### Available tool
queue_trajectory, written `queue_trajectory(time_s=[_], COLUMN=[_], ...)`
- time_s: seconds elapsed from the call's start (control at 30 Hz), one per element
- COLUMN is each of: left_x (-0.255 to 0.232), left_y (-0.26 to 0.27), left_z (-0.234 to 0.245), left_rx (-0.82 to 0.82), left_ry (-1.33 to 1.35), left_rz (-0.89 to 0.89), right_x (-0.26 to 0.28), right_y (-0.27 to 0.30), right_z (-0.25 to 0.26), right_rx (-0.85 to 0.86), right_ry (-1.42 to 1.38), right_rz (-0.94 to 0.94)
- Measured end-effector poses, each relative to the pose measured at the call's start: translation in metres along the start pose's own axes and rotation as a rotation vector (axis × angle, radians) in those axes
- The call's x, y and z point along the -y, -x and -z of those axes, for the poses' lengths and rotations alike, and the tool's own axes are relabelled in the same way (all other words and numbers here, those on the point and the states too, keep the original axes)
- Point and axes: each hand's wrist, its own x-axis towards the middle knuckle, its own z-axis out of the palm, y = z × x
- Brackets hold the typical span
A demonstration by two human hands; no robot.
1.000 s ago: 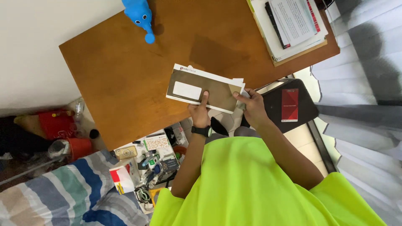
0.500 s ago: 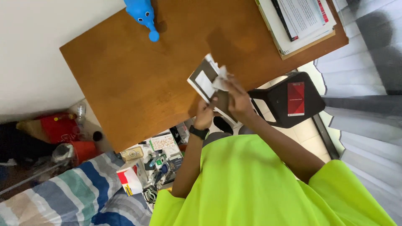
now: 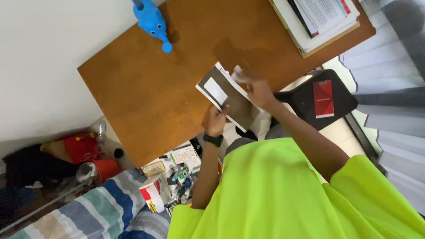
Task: The person wipes the covers of several notebooks and papers with a white cloth, then stacks them on a desk. The items include plaid-covered notebooks and white papers. The person handles each item one at a time, wiping both sides before placing it on the stack.
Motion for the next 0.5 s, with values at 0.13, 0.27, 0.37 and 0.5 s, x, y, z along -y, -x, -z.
queue_trajectory(time_s=[0.13, 0.27, 0.37, 0.5], left_x=[-0.018, -0.007, -0.010, -0.002], left_y=[0.007, -0.019, -0.034, -0.066], left_z=[-0.006, -0.020, -0.052, -0.104], left_rx=[-0.111, -0.091, -0.060, -0.036], left_ry=[0.012, -0.045, 0.019, -0.021], left_rz=[-0.020, -0.147, -0.128, -0.079], right_x=[-0.077, -0.095, -0.142, -0.159], right_y=[-0.003, 0.022, 0.050, 0.077], right_z=[-0.033, -0.021, -0.044, 0.007], right_rx=[-0.172, -0.257, -0.102, -0.134], right_ry=[-0.296, -0.487, -0.865, -1.021], right_rz=[-0.119, -0.230, -0.307, -0.421])
